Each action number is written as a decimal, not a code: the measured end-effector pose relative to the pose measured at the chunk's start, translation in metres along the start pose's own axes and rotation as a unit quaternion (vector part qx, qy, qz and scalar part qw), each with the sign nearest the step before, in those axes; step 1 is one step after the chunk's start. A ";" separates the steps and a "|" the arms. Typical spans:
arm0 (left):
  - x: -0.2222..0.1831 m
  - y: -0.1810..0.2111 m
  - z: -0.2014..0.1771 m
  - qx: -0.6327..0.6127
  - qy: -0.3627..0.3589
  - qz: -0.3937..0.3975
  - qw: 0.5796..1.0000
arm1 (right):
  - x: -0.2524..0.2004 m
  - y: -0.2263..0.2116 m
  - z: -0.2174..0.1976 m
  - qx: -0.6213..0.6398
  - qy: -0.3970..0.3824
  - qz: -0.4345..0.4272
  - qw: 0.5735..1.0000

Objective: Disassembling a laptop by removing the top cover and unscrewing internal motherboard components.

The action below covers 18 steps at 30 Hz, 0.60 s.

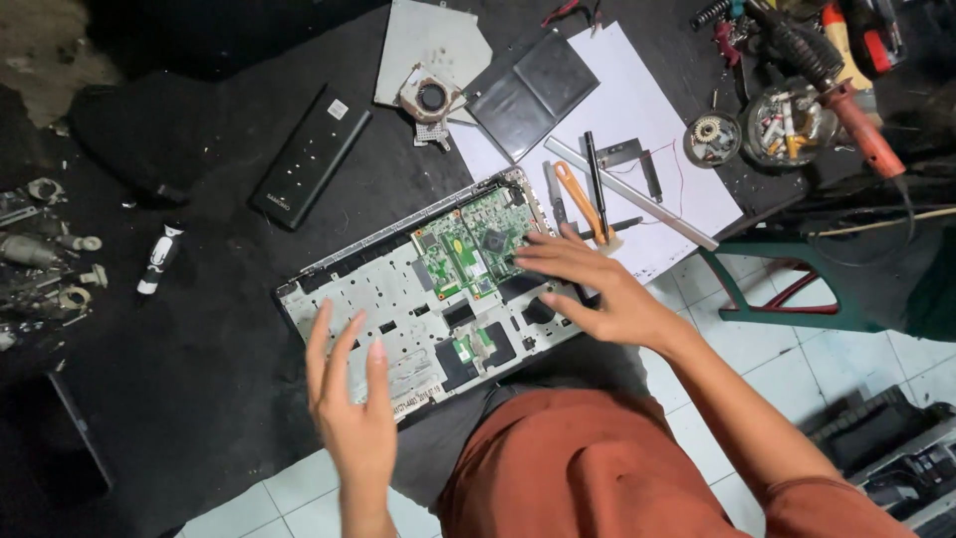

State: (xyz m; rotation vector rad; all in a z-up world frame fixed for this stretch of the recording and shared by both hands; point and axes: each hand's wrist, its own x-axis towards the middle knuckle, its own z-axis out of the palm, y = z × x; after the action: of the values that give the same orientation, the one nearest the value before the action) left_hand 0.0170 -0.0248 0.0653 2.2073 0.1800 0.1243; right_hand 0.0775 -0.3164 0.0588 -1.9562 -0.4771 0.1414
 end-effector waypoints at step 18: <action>0.017 -0.018 0.066 0.119 -0.039 0.116 0.985 | 0.005 0.027 0.006 -0.331 0.104 0.102 0.932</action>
State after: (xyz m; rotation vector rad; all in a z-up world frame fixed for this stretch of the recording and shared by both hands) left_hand 0.0422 -0.0632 0.0117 2.4625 -0.1120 0.1517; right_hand 0.0878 -0.3191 0.0329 -2.6482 -0.1839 -0.1148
